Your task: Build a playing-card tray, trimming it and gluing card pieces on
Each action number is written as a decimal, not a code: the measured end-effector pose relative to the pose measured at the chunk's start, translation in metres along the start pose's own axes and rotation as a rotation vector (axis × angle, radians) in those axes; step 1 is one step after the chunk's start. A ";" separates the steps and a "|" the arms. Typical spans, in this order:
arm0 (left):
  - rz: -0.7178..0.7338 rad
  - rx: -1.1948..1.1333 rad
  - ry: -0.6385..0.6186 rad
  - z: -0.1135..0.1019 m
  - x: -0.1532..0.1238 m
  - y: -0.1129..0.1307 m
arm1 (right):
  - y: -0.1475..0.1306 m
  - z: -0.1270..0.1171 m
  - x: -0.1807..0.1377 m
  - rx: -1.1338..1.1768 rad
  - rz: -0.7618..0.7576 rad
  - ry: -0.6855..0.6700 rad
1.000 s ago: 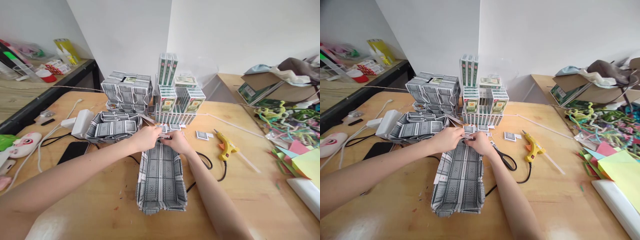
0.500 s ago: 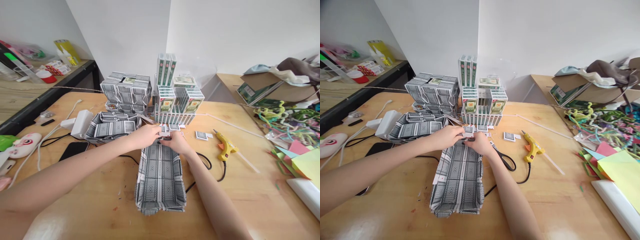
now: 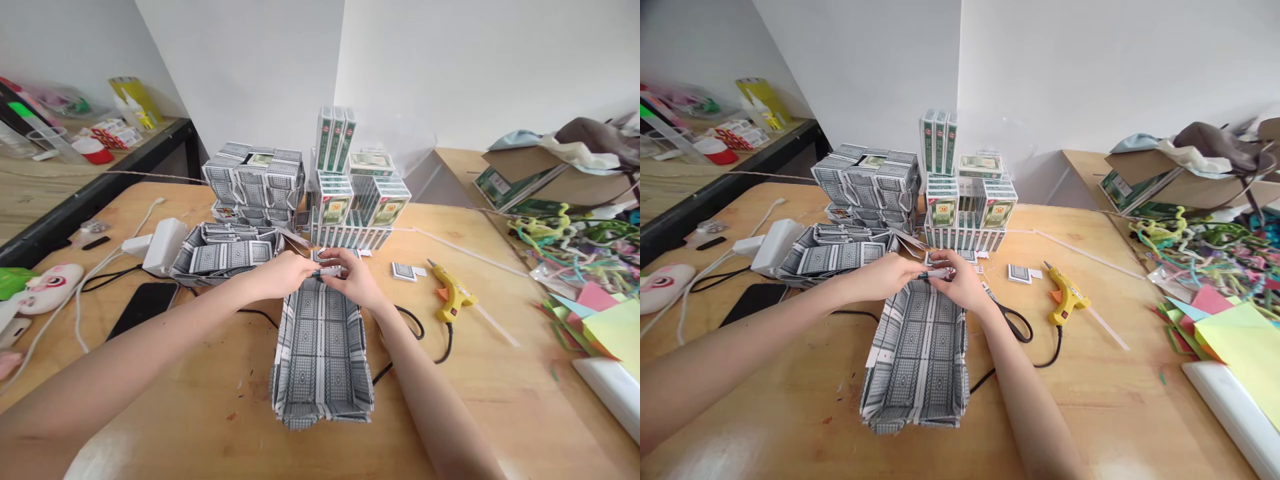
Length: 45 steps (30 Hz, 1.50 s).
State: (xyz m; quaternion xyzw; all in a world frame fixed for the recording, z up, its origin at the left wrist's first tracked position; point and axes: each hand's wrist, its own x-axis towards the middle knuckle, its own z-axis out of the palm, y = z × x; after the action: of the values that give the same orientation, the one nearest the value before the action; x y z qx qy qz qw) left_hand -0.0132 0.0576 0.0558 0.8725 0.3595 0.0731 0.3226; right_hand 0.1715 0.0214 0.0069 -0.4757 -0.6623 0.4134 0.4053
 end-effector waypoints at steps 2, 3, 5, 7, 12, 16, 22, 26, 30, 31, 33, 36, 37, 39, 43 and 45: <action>-0.027 -0.104 -0.028 0.000 0.000 -0.005 | -0.002 0.001 0.000 -0.025 -0.016 0.037; -0.053 -0.167 -0.036 0.000 -0.001 -0.008 | -0.003 0.001 0.000 -0.051 -0.024 0.057; -0.124 -0.312 -0.005 0.001 -0.006 -0.012 | -0.004 0.001 0.000 -0.099 -0.035 0.081; -0.201 -0.475 0.108 0.004 -0.015 -0.014 | -0.005 0.002 -0.001 -0.139 -0.024 0.087; -0.265 -0.703 0.351 0.028 -0.048 -0.001 | -0.009 0.004 -0.002 -0.242 -0.020 0.071; -0.346 -0.705 0.388 0.051 -0.061 0.010 | -0.013 0.007 -0.004 -0.259 -0.162 0.035; -0.378 -0.709 0.456 0.063 -0.052 0.010 | -0.012 0.009 -0.004 -0.306 -0.156 0.010; -0.354 -0.872 0.513 0.068 -0.049 0.011 | -0.011 0.010 -0.003 -0.295 -0.181 0.027; -0.308 -0.901 0.588 0.073 -0.048 0.009 | -0.009 0.011 -0.003 -0.291 -0.204 0.035; -0.290 -0.909 0.605 0.074 -0.047 0.007 | -0.008 0.012 -0.004 -0.300 -0.203 0.038; -0.256 -0.946 0.642 0.077 -0.045 0.002 | -0.008 0.012 -0.004 -0.327 -0.207 0.043; -0.219 -1.030 0.686 0.081 -0.042 -0.006 | -0.008 0.013 -0.005 -0.367 -0.232 0.047; -0.210 -1.048 0.688 0.082 -0.041 -0.008 | -0.009 0.012 -0.005 -0.371 -0.242 0.046; -0.203 -1.053 0.683 0.083 -0.041 -0.011 | -0.009 0.012 -0.005 -0.368 -0.257 0.036; -0.205 -0.991 0.697 0.083 -0.042 -0.013 | -0.008 0.012 -0.007 -0.343 -0.293 0.010; -0.191 -0.968 0.696 0.083 -0.043 -0.014 | -0.008 0.014 -0.008 -0.333 -0.315 0.016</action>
State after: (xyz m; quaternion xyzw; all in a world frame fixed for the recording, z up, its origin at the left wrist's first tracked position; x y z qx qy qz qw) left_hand -0.0225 -0.0065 -0.0130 0.5153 0.4466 0.4802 0.5517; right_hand 0.1578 0.0098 0.0090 -0.4300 -0.7844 0.2262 0.3856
